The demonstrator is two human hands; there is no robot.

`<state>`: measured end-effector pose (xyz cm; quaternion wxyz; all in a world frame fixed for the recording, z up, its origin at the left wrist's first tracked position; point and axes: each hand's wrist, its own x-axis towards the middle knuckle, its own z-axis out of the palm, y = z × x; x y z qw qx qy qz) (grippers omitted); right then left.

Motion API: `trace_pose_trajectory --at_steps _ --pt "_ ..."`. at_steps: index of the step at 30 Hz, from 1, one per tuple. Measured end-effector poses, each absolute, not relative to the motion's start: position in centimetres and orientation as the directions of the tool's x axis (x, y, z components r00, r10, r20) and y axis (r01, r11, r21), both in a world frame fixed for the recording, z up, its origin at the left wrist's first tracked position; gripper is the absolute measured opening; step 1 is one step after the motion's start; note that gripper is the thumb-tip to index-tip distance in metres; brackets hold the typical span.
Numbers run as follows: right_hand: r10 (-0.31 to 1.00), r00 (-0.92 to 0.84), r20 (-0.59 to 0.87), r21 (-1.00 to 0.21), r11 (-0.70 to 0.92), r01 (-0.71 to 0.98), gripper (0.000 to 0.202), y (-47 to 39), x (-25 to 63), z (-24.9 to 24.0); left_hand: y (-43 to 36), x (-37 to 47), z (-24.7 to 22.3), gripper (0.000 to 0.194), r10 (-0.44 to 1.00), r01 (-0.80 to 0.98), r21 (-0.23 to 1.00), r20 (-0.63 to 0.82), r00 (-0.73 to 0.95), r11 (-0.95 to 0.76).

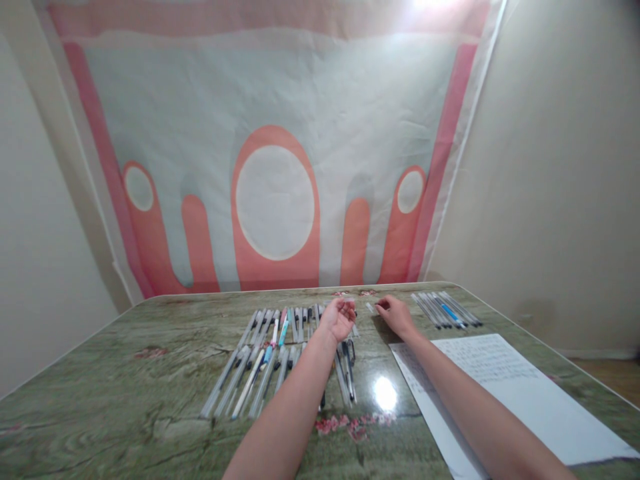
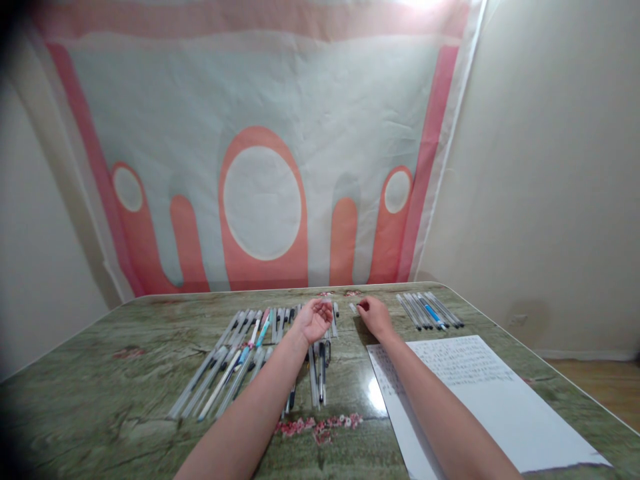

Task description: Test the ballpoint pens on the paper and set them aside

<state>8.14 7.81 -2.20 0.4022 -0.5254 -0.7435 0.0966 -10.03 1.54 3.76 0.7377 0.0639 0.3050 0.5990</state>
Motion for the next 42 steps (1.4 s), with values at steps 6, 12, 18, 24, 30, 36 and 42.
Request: trace_pose_trajectory --at_steps 6,12,18,24,30,36,42 --pt "0.856 -0.263 0.445 -0.790 0.514 0.335 0.025 6.9 7.0 1.2 1.7 -9.5 3.5 0.010 0.931 -0.826 0.510 -0.363 0.048 0.241" --pt "0.807 -0.385 0.448 -0.781 0.563 0.270 0.024 4.5 4.9 3.9 1.6 -9.3 3.5 0.013 0.940 -0.813 0.543 -0.342 0.017 0.212" --pt "0.788 -0.368 0.495 -0.734 0.605 0.308 0.023 3.8 4.3 4.3 1.5 -9.2 3.5 0.014 0.949 -0.794 0.580 -0.314 -0.012 0.182" --pt "0.773 -0.363 0.520 -0.705 0.628 0.329 0.023 3.4 4.3 4.7 1.6 -9.0 3.3 0.010 0.960 -0.771 0.622 -0.275 -0.051 0.137" --pt "0.772 -0.356 0.527 -0.692 0.632 0.347 0.024 3.2 4.2 4.9 1.7 -8.8 3.4 0.011 0.969 -0.751 0.654 -0.234 -0.081 0.095" --pt "0.784 -0.325 0.529 -0.698 0.620 0.358 0.028 3.3 4.3 4.6 1.6 -8.7 3.4 0.008 0.973 -0.742 0.667 -0.209 -0.095 0.071" --pt "0.806 -0.347 0.480 -0.663 0.592 0.458 0.041 3.8 4.4 3.9 1.6 -8.5 3.1 0.006 0.985 -0.708 0.706 -0.138 -0.104 0.024"
